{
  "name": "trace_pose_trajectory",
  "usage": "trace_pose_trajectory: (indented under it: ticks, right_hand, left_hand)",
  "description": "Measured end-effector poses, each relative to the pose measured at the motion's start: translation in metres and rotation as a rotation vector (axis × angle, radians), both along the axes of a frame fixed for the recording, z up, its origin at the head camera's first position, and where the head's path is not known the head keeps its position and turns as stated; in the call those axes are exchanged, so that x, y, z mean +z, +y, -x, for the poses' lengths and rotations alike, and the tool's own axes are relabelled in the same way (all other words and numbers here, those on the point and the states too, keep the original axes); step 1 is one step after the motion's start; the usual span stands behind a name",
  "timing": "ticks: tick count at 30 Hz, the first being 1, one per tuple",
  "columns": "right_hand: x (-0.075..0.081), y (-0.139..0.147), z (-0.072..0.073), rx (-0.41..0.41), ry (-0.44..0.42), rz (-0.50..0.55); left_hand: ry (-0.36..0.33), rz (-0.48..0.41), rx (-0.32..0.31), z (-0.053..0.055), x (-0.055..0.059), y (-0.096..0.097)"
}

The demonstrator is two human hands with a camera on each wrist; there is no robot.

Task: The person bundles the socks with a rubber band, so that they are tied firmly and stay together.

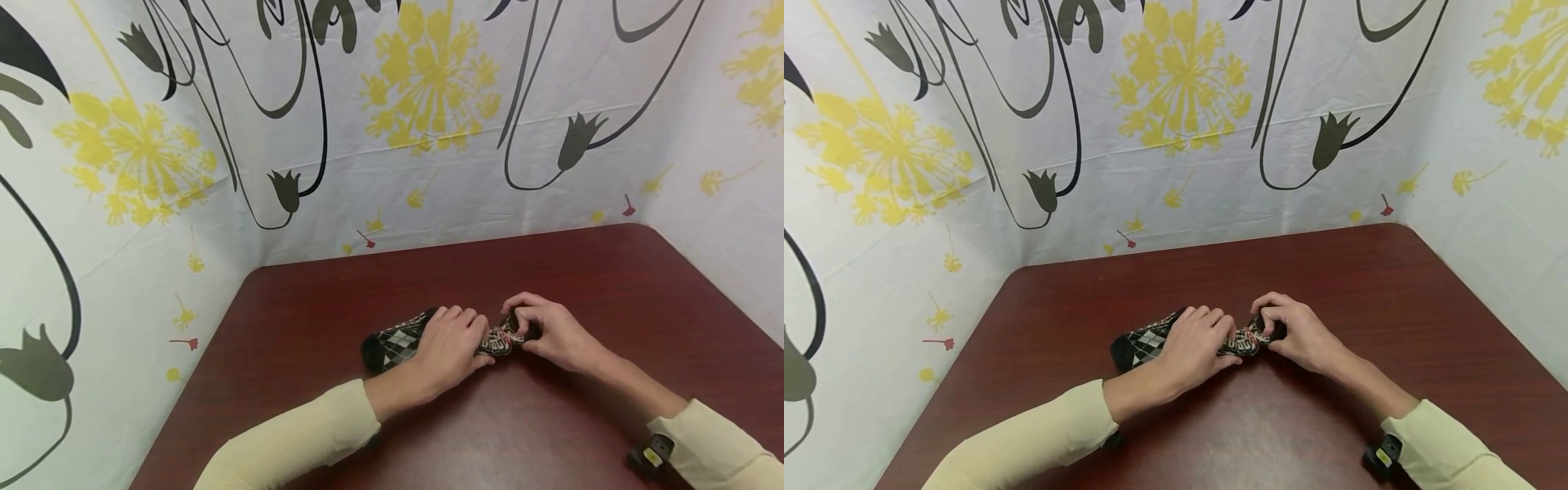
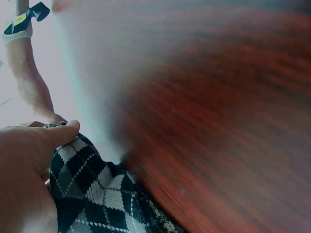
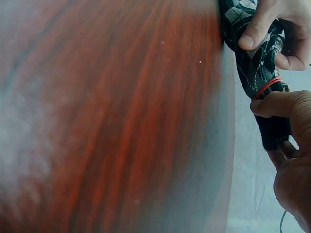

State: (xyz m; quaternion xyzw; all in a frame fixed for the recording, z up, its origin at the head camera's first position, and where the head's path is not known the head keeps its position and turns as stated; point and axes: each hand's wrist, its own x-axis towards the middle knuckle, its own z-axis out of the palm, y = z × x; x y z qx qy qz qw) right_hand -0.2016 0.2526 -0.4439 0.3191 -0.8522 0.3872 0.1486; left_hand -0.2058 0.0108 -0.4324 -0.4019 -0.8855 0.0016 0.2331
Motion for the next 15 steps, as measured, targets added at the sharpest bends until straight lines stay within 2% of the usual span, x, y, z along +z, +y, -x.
trace_pose_trajectory:
  ticks: [4,9,15]
  right_hand:
    - [-0.0013,-0.0001,-0.0006,-0.003,0.026,0.008]
    - [-0.0021,0.0005,-0.0008,-0.002,0.038,0.017]
    - [-0.0018,0.0001,-0.0005,0.011,0.059,0.047]
  left_hand:
    - [0.005,0.000,-0.028,-0.0024,0.0020,-0.0026]
    - [0.005,0.036,-0.027,-0.0044,0.0045,-0.0051]
    - [0.037,0.030,-0.035,-0.0060,-0.0001,-0.0076]
